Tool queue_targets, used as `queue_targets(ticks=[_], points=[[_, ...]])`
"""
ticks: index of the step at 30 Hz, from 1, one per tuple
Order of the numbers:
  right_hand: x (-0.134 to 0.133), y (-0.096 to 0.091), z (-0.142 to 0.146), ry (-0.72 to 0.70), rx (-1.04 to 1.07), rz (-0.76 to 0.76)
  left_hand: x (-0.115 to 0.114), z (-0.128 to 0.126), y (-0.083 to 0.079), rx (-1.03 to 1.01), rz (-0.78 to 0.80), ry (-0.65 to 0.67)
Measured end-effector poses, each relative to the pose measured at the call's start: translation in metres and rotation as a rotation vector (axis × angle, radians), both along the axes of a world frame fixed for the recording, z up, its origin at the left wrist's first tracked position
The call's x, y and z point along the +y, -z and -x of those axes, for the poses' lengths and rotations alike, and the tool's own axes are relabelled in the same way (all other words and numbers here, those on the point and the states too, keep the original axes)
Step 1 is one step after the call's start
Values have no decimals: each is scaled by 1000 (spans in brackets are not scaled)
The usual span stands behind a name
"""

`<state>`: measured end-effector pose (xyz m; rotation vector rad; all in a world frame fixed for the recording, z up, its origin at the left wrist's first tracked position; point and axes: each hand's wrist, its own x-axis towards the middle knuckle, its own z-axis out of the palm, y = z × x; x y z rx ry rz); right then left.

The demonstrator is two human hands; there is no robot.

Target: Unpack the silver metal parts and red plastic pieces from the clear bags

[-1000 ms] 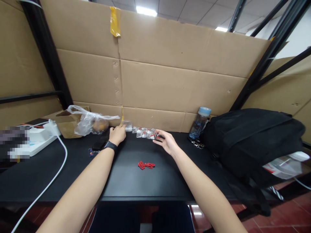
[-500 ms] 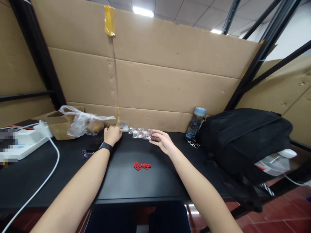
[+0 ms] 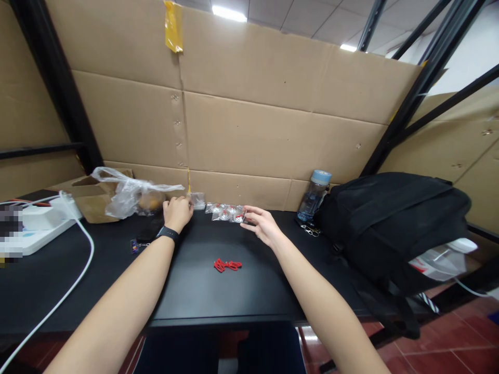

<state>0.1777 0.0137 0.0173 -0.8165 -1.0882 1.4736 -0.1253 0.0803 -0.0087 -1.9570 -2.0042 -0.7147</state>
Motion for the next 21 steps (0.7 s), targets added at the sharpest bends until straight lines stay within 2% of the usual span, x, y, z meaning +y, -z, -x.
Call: queue_targets(ticks=[7, 12, 15, 18, 21], points=[[1, -1, -1, -7, 7, -7, 0, 0, -4, -100, -69, -15], [1, -1, -2, -11, 11, -16, 5, 5, -3, -238, -27, -66], [1, -1, -2, 5, 9, -25, 5, 6, -4, -288, -63, -80], [1, -2, -2, 38, 8, -37, 1, -1, -11, -288, -137, -50], [1, -4, -3, 86, 6, -47, -9, -16, -22, -247, -193, 42]])
